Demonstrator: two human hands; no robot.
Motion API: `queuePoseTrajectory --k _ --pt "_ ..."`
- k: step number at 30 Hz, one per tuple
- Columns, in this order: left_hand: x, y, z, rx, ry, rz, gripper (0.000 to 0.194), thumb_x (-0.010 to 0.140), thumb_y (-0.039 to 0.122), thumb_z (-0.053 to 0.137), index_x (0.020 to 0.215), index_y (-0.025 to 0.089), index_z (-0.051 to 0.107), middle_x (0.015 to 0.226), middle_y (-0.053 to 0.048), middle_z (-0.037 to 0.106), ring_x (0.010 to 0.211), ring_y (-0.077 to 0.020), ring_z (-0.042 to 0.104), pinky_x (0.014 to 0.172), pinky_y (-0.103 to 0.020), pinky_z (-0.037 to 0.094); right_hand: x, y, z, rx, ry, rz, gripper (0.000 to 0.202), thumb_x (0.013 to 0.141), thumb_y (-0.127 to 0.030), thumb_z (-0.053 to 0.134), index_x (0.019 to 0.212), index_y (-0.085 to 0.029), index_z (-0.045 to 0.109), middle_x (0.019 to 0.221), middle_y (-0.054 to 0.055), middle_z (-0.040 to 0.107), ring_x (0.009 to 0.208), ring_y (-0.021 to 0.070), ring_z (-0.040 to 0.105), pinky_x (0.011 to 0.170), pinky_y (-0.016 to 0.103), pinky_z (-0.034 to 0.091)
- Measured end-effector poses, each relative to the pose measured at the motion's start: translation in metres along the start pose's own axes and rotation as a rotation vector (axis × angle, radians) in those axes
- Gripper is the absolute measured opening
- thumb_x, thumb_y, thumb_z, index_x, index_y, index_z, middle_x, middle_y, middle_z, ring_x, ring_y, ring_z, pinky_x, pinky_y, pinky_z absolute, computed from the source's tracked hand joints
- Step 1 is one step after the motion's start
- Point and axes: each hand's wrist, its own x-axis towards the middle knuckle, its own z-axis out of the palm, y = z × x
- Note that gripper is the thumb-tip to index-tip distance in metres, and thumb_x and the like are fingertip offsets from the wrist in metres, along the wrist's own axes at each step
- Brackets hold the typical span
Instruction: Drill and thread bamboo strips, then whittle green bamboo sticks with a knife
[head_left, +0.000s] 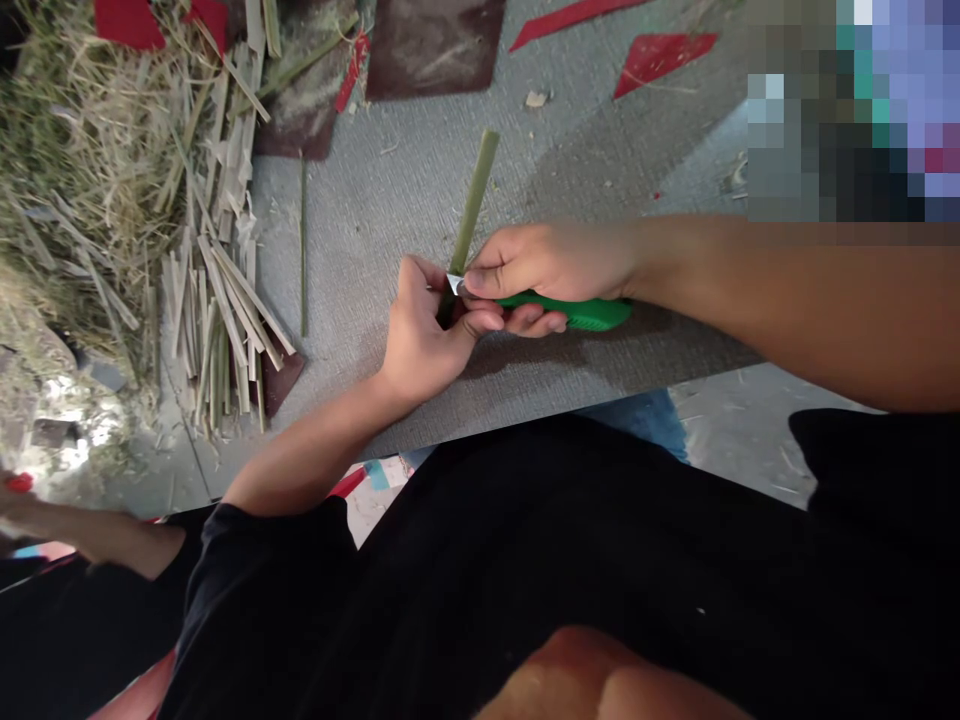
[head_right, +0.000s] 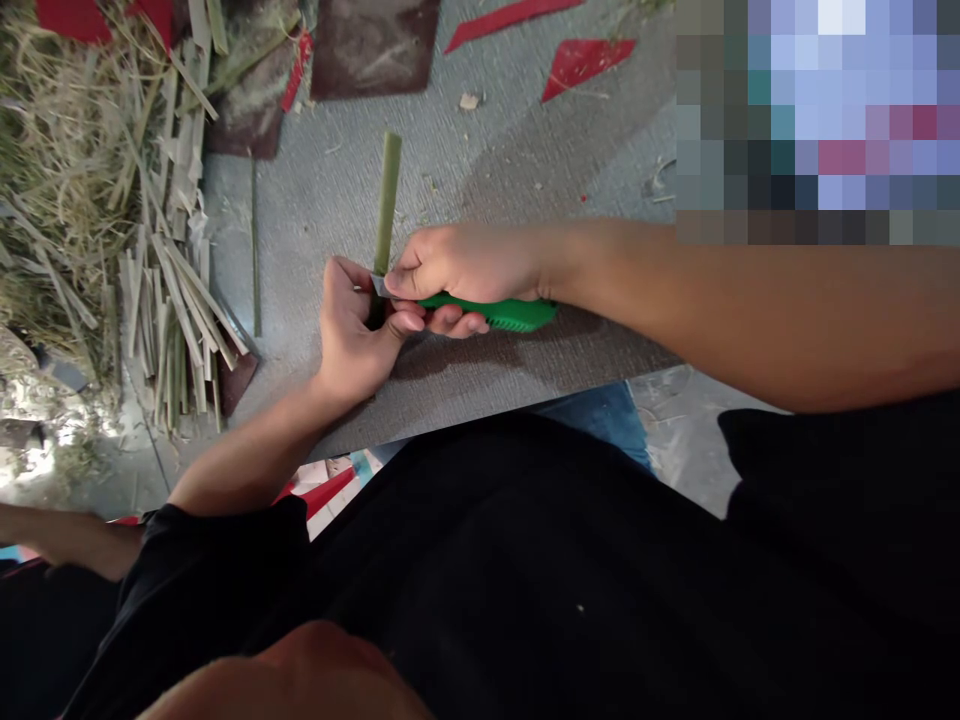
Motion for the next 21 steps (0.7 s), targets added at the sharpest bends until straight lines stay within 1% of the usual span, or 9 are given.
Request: queuePoseTrajectory --k 3,5,9,13,16,18,19,21 --pt "-0.002 0.000 0.000 -0.019 -0.008 -0.021 0.072 0.085 0.069 0.100 0.110 0.029 0.045 0.076 0.012 0.045 0.059 -0.0083 0.046 0.057 -0.031 0.036 -0.001 0.000 -0.002 0.022 -0.023 0.018 0.063 0.116 -0.069 0.068 0.084 -0.016 0.063 0.059 -0.005 0.045 0.042 0.0071 0.042 0.039 0.018 0.039" --pt "-0.003 -0.001 0.001 -0.015 -0.005 -0.025 0.073 0.084 0.068 0.100 0.111 0.029 0.045 0.074 0.012 0.047 0.058 -0.0086 0.048 0.056 -0.030 0.035 -0.002 0.000 -0.003 0.033 -0.034 0.020 0.062 0.114 -0.070 0.071 0.084 -0.016 0.064 0.060 -0.005 0.045 0.042 0.0072 0.043 0.039 0.018 0.039" --pt "-0.005 -0.001 0.002 -0.010 -0.002 -0.016 0.075 0.083 0.070 0.100 0.113 0.029 0.044 0.072 0.012 0.052 0.059 -0.0103 0.056 0.056 -0.030 0.035 -0.003 -0.001 -0.004 0.029 -0.051 0.034 0.060 0.114 -0.067 0.073 0.084 -0.016 0.064 0.061 -0.004 0.045 0.043 0.0074 0.044 0.039 0.018 0.038" --pt "-0.005 0.003 0.001 -0.002 0.003 -0.026 0.074 0.084 0.069 0.100 0.113 0.029 0.044 0.071 0.013 0.053 0.060 -0.0109 0.057 0.059 -0.030 0.038 -0.003 -0.002 -0.003 0.031 -0.049 0.023 0.057 0.117 -0.062 0.069 0.085 -0.016 0.063 0.060 -0.004 0.046 0.042 0.0074 0.043 0.039 0.018 0.039" --pt "-0.004 0.006 -0.001 0.003 0.021 -0.035 0.068 0.089 0.068 0.096 0.111 0.029 0.045 0.070 0.013 0.053 0.057 -0.0097 0.053 0.058 -0.029 0.038 -0.004 -0.006 0.003 0.030 -0.001 0.018 0.049 0.122 -0.048 0.062 0.086 -0.015 0.063 0.059 -0.005 0.046 0.042 0.0070 0.044 0.040 0.016 0.039" --pt "-0.003 0.006 -0.002 0.020 0.038 -0.043 0.063 0.095 0.070 0.090 0.111 0.029 0.045 0.068 0.013 0.052 0.054 -0.0089 0.048 0.056 -0.029 0.036 -0.005 -0.008 0.008 0.027 0.057 0.004 0.044 0.125 -0.037 0.054 0.088 -0.014 0.062 0.061 -0.005 0.046 0.044 0.0061 0.047 0.044 0.014 0.040" --pt "-0.002 0.005 -0.002 0.026 0.045 -0.046 0.060 0.098 0.071 0.086 0.111 0.029 0.045 0.067 0.013 0.052 0.053 -0.0088 0.047 0.055 -0.029 0.035 -0.005 -0.008 0.010 0.025 0.089 -0.024 0.043 0.126 -0.035 0.052 0.089 -0.014 0.061 0.061 -0.005 0.046 0.045 0.0058 0.047 0.045 0.014 0.040" --pt "0.000 0.002 -0.002 0.020 0.028 -0.066 0.060 0.100 0.076 0.081 0.112 0.029 0.045 0.068 0.012 0.054 0.052 -0.0094 0.048 0.054 -0.030 0.034 -0.005 -0.008 0.014 0.010 0.139 -0.095 0.045 0.127 -0.038 0.051 0.088 -0.016 0.058 0.061 -0.005 0.046 0.044 0.0065 0.046 0.044 0.015 0.040"
